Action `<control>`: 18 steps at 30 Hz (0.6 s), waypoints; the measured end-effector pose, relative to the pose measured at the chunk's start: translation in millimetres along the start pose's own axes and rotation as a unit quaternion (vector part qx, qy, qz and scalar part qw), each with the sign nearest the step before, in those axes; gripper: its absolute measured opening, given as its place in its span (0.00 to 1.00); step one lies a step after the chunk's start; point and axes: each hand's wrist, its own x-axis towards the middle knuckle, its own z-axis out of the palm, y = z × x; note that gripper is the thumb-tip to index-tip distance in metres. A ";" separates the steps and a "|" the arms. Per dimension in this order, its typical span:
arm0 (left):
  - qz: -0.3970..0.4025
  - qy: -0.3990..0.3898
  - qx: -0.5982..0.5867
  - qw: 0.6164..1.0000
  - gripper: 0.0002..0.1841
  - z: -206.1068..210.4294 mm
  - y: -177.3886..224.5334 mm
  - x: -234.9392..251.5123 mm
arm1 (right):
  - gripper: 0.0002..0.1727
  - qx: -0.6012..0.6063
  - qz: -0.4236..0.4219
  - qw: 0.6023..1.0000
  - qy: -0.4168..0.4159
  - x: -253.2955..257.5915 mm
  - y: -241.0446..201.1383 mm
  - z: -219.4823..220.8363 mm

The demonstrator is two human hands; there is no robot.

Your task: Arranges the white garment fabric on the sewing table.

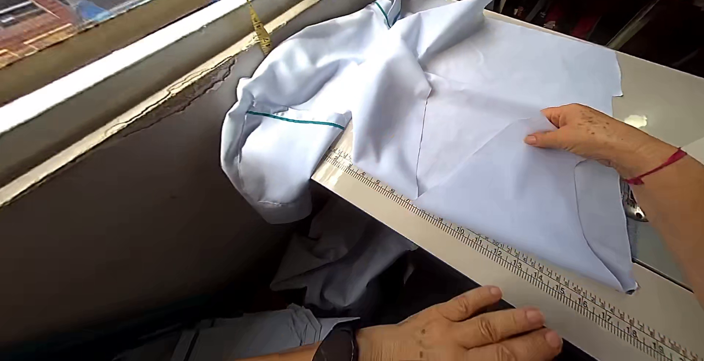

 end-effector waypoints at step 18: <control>-0.079 0.021 0.207 0.975 0.31 -94.6 -107.3 42.9 | 0.36 -0.222 -0.290 0.881 0.301 -17.8 17.5 90.7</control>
